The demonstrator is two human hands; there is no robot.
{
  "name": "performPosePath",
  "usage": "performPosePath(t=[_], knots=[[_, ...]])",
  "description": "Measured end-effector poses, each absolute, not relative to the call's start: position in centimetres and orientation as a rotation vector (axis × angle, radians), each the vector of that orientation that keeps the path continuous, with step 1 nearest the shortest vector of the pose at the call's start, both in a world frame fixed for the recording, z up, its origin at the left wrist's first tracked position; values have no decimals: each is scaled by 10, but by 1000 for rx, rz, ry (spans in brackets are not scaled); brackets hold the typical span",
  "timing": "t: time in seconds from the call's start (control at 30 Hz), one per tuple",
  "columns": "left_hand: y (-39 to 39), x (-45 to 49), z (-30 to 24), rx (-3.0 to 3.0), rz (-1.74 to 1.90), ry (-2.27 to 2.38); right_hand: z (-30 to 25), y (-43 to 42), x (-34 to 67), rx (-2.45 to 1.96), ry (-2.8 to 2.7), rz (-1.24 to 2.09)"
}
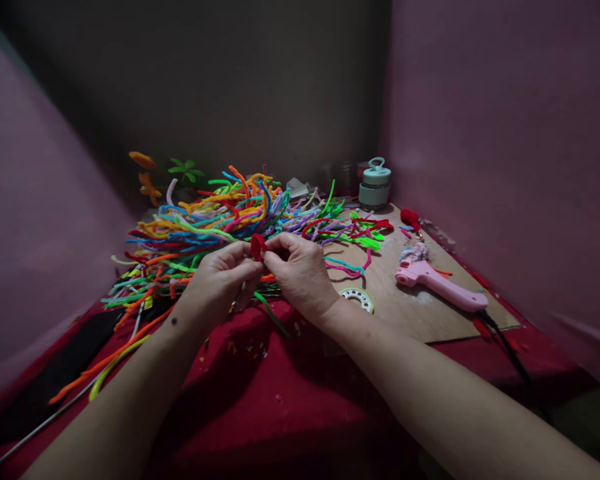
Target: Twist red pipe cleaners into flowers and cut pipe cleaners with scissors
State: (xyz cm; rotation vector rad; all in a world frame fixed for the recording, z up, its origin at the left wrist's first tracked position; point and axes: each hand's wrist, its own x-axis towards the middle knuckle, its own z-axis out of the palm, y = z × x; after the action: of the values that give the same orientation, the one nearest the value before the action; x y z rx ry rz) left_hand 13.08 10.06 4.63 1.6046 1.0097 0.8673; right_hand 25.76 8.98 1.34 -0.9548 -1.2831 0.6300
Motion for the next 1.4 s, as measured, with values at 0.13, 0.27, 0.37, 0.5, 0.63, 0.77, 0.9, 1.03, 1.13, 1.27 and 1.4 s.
performPosePath(t=[0.13, 0.27, 0.37, 0.5, 0.63, 0.77, 0.9, 1.03, 1.13, 1.27, 1.4], knots=[[99, 131, 48, 1605, 862, 1035, 15, 92, 258, -879, -1207, 789], [98, 131, 48, 1583, 868, 1025, 13, 93, 259, -886, -1230, 760], [99, 131, 48, 1580, 868, 1018, 11, 93, 260, -940, -1315, 601], [99, 130, 49, 1590, 858, 1018, 11, 92, 259, -953, -1343, 551], [97, 130, 50, 1587, 843, 1037, 15, 91, 259, -898, -1207, 776], [97, 130, 49, 1605, 818, 1056, 17, 91, 259, -859, -1149, 907], [97, 131, 49, 1590, 825, 1049, 16, 91, 259, -896, -1255, 764], [99, 131, 47, 1598, 812, 1001, 13, 91, 260, -949, -1389, 550], [100, 130, 46, 1612, 808, 977, 12, 92, 261, -969, -1429, 493], [100, 130, 46, 1614, 809, 975, 13, 93, 261, -981, -1425, 520], [100, 129, 46, 1598, 829, 962, 14, 95, 262, -926, -1322, 738]])
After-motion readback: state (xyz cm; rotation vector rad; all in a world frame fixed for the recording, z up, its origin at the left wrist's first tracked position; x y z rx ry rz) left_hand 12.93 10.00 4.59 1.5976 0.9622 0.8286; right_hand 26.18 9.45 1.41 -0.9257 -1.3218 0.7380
